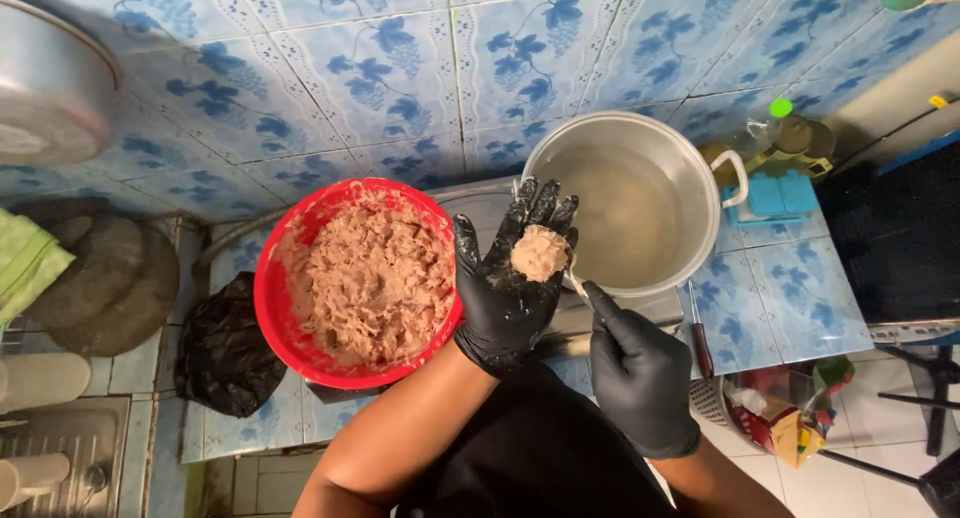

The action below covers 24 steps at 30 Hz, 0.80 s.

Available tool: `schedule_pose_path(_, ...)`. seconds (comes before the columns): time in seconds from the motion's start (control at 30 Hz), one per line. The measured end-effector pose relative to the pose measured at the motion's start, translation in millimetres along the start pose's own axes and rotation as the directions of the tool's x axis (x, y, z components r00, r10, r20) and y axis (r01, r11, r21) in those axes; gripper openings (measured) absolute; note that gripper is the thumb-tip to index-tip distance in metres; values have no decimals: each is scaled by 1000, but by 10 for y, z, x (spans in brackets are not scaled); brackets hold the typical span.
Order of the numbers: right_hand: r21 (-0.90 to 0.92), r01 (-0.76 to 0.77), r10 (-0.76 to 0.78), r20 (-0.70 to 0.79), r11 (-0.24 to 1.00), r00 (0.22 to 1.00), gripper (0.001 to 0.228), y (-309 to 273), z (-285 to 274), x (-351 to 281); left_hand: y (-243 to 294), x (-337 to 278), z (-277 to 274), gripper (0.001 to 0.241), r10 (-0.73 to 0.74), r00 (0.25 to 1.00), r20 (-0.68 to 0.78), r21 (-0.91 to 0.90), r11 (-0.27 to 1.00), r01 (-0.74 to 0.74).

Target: Forming meatballs from a meat mixture using a spoon and hand, then dropping them into a pot of water.

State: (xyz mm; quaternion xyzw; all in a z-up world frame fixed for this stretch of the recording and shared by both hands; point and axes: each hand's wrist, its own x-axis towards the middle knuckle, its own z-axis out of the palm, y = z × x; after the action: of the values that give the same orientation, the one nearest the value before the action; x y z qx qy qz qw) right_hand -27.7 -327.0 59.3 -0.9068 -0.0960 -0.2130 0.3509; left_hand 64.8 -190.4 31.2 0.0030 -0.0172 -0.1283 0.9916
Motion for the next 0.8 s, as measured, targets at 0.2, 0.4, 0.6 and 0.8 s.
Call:
schedule_pose_path(0.2, 112, -196, 190, 65, 974, 980, 44, -37, -131, -61, -68, 2, 57, 75, -102, 991, -88, -109, 990, 92)
schedule_pose_path(0.4, 19, -189, 186, 105, 982, 977, 46, -90, -306, -62, -137, -26, 109, 80, -184, 975, -121, -220, 963, 155)
schedule_pose_path(0.6, 192, -519, 409, 419, 833, 811, 41, 91, -486, -27, -210, -125, -55, 84, -238, 970, -53, -182, 957, 225)
schedule_pose_path(0.8, 496, -763, 469, 602, 414, 646, 37, 543, -699, 106, -164, -184, -97, 80, -124, 979, -163, 87, 986, 139)
